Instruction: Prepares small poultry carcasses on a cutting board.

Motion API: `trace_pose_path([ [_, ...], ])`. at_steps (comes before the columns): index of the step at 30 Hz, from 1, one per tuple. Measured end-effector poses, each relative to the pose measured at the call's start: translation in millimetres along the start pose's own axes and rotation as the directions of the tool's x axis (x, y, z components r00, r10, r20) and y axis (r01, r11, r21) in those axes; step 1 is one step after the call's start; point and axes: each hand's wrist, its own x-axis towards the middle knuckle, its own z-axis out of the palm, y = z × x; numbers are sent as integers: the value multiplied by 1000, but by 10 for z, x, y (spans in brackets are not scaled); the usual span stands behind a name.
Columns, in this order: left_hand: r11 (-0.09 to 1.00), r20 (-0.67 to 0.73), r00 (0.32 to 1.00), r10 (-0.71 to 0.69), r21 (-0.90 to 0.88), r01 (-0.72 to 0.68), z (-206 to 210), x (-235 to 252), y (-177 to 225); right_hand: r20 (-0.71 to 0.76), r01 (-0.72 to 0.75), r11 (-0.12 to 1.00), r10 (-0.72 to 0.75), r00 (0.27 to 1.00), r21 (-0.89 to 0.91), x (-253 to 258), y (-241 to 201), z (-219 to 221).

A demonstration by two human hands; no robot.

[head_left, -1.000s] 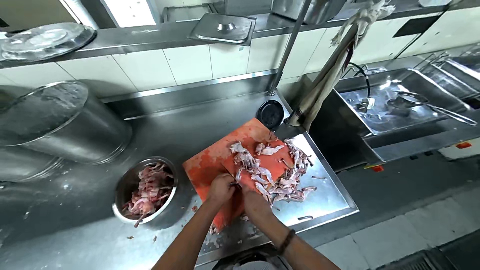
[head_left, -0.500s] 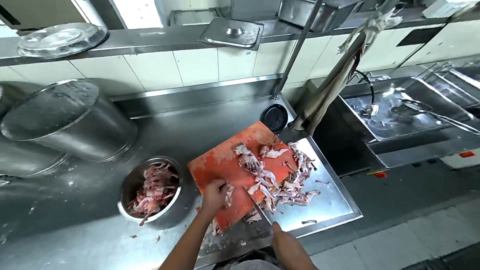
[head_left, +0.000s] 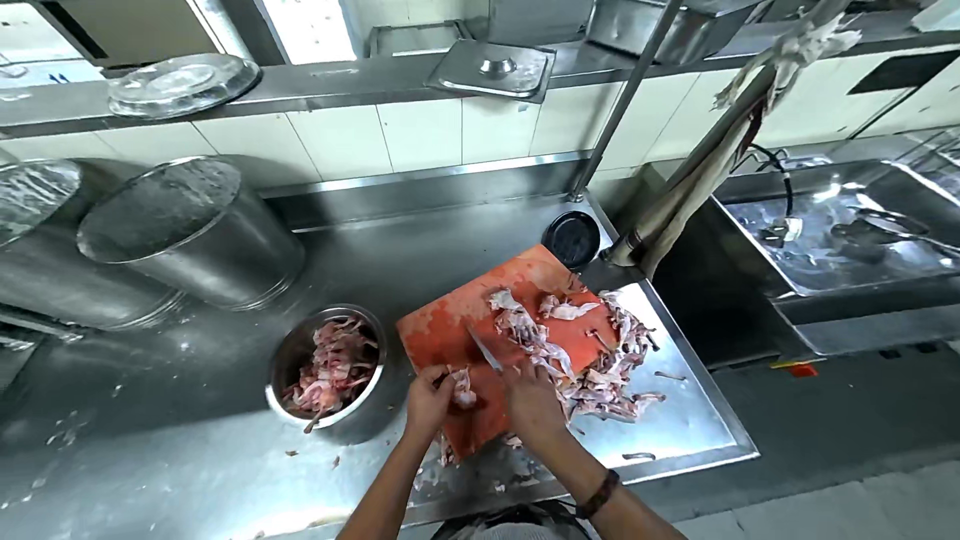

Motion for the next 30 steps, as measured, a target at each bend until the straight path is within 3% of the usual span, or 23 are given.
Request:
trace_pose_path([
  [4,991,35,996,80,-110,-75,-44,-60,-37,75,308,950,-304,950,-51,347,-240,99],
  [8,989,-28,999,38,-144,-42,-105,-109,-24,119,382,918,-369,922,-112,498,-229,292],
  [10,1000,-107,994,-9,-7,8,-135,-151,14,126,397,908,-382,916,-135,493,-187,322],
  [12,957,-100,988,116,278,-84,-165,-235,131,135,410,895,-391,911,-174,455,-177,299],
  [14,811,41,947,319,505,-295,-134,-262,244,141,397,895,-374,917,-205,382,-245,171],
  [17,707,261,930,260,604,-367,2,-246,308,207,352,913,-311,928,-205,247,-405,-65],
  [21,634,224,891,395,636,-441,106,-214,135,313,208,975,-223,923,81,114,-338,-185],
  [24,690,181,900,396,589,-421,154,-299,144,277,97,918,-215,937,384,-116,-173,-99],
  [27,869,226,953,200,409,-279,213,-450,345,146,42,766,-175,974,642,-326,-24,86],
  [30,955,218,938,268,67,-288,264,-521,354,108,1,519,-178,978,855,-488,31,120],
])
